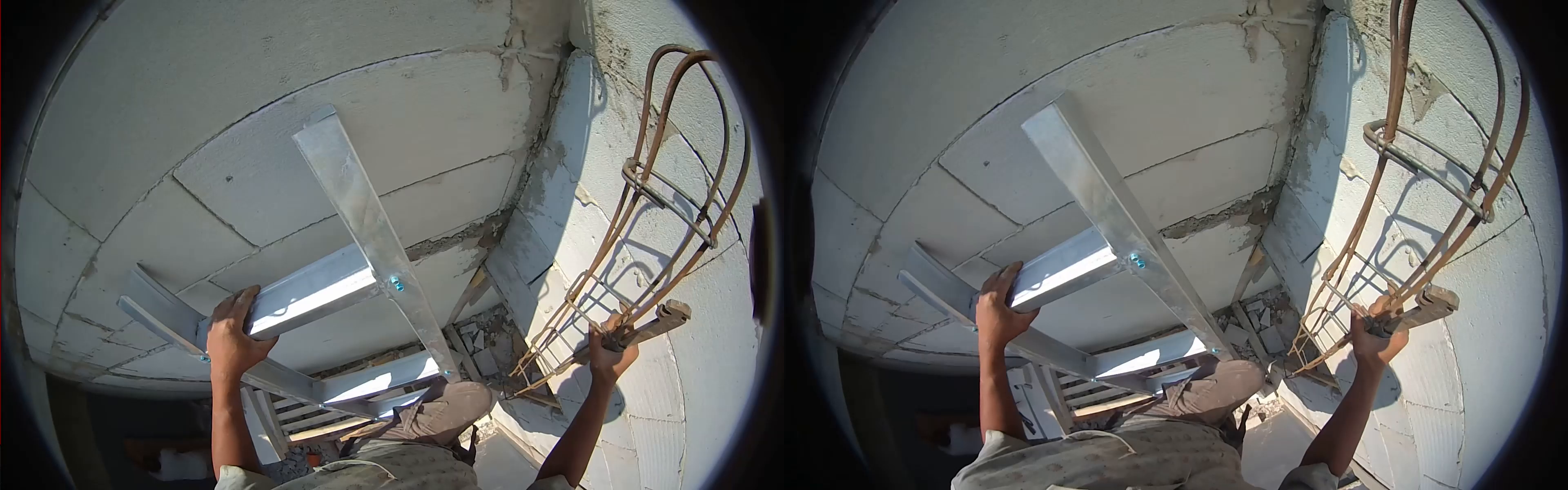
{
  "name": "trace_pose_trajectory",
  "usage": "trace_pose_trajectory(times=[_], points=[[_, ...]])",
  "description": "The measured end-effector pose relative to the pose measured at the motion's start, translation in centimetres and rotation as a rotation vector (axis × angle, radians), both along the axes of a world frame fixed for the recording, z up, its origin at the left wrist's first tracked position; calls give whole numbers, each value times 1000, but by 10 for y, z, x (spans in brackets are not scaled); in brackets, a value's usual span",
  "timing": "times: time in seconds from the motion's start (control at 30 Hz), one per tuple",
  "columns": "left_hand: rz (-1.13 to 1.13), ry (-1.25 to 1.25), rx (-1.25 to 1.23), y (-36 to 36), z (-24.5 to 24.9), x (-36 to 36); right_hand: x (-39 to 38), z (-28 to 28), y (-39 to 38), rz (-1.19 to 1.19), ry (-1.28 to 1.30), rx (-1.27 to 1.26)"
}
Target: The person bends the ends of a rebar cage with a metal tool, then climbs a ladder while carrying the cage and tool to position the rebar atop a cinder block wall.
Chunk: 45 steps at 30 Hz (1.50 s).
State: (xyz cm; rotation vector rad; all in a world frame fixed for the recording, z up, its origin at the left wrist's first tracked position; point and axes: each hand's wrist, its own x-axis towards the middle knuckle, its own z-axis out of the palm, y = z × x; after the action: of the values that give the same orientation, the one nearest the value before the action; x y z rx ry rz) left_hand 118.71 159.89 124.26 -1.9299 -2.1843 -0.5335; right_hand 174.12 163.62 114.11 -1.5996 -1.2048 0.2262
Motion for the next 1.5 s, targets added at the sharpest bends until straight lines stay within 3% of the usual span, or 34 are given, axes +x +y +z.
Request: trace_pose_trajectory(times=[0.07,0.17,0.23,0.37,0.47,0.5,0.57,0.63,0.7,0.77,0.83,0.93,1.03,1.13,1.37,1.43,1.5], points=[[13,-9,11,-1,2,0,14,-3,2,37,-73,51],[29,-13,-8,-7,4,3,10,22,1,183,133,260],[47,-40,-38,-5,8,5,1,49,-2,68,42,206],[6,-40,-102,-8,20,9,-10,86,-8,31,156,229],[-243,-305,-169,4,44,-5,0,97,-12,36,67,216],[-306,-392,-174,15,61,-2,1,107,-13,36,44,209],[-504,-270,146,35,155,50,1,133,-19,49,59,249],[-568,167,587,70,233,80,-5,162,-18,49,134,385],[-373,376,821,121,303,96,0,199,-28,-41,35,350],[-188,438,705,182,349,86,4,240,-40,3,38,463],[-90,315,277,218,383,84,7,288,-52,-32,-26,453],[-190,122,-7,242,401,77,32,349,-61,-159,-198,431],[-237,17,-67,248,400,72,91,404,-67,-339,-403,460],[-307,-155,122,234,379,84,157,454,-85,-248,-457,466],[-398,-243,90,241,376,80,174,475,-101,-275,-359,417],[-453,-248,62,244,379,79,163,471,-110,-438,-438,200],[-462,-247,79,243,376,73,158,467,-106,-516,-503,156]])
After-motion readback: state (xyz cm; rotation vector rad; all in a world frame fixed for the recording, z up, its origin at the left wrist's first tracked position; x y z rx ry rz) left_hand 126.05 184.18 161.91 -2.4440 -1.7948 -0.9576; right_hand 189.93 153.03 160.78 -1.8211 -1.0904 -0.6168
